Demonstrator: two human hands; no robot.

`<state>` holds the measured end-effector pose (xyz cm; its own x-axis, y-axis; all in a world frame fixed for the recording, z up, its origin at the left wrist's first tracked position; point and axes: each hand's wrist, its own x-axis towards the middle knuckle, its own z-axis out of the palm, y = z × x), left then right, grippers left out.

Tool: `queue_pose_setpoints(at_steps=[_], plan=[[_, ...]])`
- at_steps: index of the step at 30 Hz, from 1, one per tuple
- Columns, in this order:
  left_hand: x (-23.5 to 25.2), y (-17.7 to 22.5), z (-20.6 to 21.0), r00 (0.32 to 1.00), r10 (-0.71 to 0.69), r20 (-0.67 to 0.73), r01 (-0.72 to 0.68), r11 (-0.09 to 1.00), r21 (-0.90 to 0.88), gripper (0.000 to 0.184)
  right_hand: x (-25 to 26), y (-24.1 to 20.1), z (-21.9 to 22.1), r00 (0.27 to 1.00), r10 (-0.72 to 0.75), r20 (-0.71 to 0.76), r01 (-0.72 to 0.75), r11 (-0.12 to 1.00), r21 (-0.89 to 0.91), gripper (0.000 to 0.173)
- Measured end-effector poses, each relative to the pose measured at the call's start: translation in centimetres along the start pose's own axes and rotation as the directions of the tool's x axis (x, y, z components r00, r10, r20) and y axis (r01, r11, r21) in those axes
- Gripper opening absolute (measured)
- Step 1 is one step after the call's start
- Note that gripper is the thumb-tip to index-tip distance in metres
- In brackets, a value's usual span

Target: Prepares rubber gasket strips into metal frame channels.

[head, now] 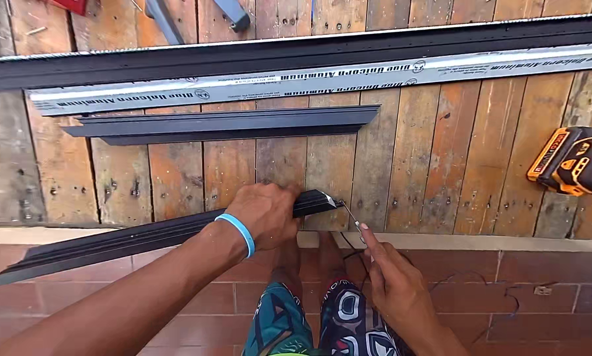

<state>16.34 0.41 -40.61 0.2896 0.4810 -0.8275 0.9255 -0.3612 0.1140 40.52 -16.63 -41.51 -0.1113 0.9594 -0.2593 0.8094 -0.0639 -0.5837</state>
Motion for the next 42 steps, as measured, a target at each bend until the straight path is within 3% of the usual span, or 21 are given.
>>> queue_pose_setpoints(at_steps=[17,33,42], plan=[[0.9,-0.7,-1.2,0.998,0.041,0.039,-0.04,0.999,-0.022,0.04,2.2,0.8,-3.3,0.981,-0.088,0.171,0.11,0.987,-0.119,0.058],[1.3,-0.8,-1.8,0.998,0.053,0.043,-0.052,0.998,-0.029,0.042,3.6,2.9,-4.0,0.938,-0.24,0.25,0.279,0.951,-0.133,0.064],[1.5,-0.9,-1.7,0.997,0.071,0.021,-0.071,0.997,-0.006,0.047,3.8,3.0,-3.5,0.927,-0.252,0.277,0.308,0.934,-0.18,0.065]])
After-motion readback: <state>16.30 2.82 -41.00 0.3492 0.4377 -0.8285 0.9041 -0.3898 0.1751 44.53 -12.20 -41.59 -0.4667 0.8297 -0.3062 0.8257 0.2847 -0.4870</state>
